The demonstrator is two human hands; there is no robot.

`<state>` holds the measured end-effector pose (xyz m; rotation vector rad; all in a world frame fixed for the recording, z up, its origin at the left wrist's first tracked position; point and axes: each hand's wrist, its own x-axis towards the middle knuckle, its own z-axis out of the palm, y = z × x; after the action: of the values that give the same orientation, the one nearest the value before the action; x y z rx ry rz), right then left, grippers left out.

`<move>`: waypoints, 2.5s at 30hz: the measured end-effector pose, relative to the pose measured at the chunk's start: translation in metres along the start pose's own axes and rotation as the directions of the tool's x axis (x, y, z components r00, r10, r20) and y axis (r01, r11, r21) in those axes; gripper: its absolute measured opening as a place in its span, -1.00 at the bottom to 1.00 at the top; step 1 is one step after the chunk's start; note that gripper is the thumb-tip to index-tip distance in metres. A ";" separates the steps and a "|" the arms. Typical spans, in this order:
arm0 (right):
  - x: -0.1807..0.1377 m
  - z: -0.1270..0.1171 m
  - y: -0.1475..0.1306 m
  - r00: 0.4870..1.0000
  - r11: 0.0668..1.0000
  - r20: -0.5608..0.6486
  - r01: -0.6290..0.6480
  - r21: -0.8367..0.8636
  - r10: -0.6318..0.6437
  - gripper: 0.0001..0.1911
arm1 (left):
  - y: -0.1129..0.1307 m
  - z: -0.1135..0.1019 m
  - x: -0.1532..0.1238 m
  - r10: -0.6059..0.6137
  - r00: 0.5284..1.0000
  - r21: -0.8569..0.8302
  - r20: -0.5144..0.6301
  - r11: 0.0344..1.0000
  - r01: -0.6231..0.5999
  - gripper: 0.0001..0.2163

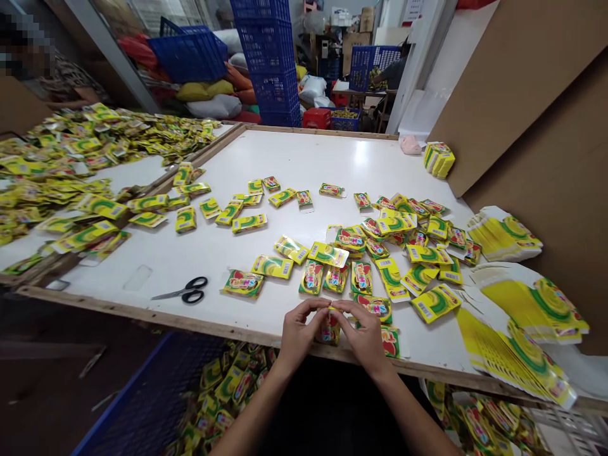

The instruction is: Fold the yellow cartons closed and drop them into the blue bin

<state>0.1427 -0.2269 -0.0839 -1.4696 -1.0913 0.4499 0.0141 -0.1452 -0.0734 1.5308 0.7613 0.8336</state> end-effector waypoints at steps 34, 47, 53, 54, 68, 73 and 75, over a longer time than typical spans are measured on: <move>-0.007 0.002 0.006 0.999 0.999 -0.005 0.045 -0.018 -0.045 -0.89 | 0.004 -0.001 0.006 -0.046 0.996 0.014 0.078 0.999 0.045 -0.87; -0.006 -0.001 0.002 0.998 0.999 0.050 0.047 -0.015 -0.046 -0.91 | 0.010 -0.005 0.005 -0.079 0.992 0.016 0.096 0.997 0.078 -0.85; 0.004 0.001 -0.011 0.996 0.995 0.046 0.083 -0.057 -0.081 -0.89 | 0.002 0.010 -0.005 -0.117 0.991 -0.156 -0.058 0.982 0.107 -0.81; 0.006 0.002 -0.013 0.993 0.993 0.062 0.101 -0.065 -0.097 -0.89 | 0.000 0.013 -0.006 -0.132 0.987 -0.190 -0.088 0.975 0.113 -0.81; 0.011 0.000 -0.008 0.986 0.993 0.135 0.109 -0.046 -0.102 -0.88 | -0.011 0.010 -0.011 -0.026 0.983 -0.179 -0.181 0.984 -0.006 -0.86; 0.011 -0.003 -0.010 0.976 0.991 0.187 0.122 -0.062 -0.108 -0.87 | -0.007 -0.004 -0.004 -0.029 0.999 -0.190 0.014 0.981 0.032 -0.88; 0.011 -0.005 -0.011 0.972 0.990 0.205 0.128 -0.062 -0.113 -0.87 | -0.004 -0.008 -0.001 -0.032 0.998 -0.190 0.060 0.981 0.043 -0.87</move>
<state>0.1479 -0.2225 -0.0693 -1.4362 -1.3634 0.4831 0.0068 -0.1417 -0.0768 1.3593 0.6479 0.8081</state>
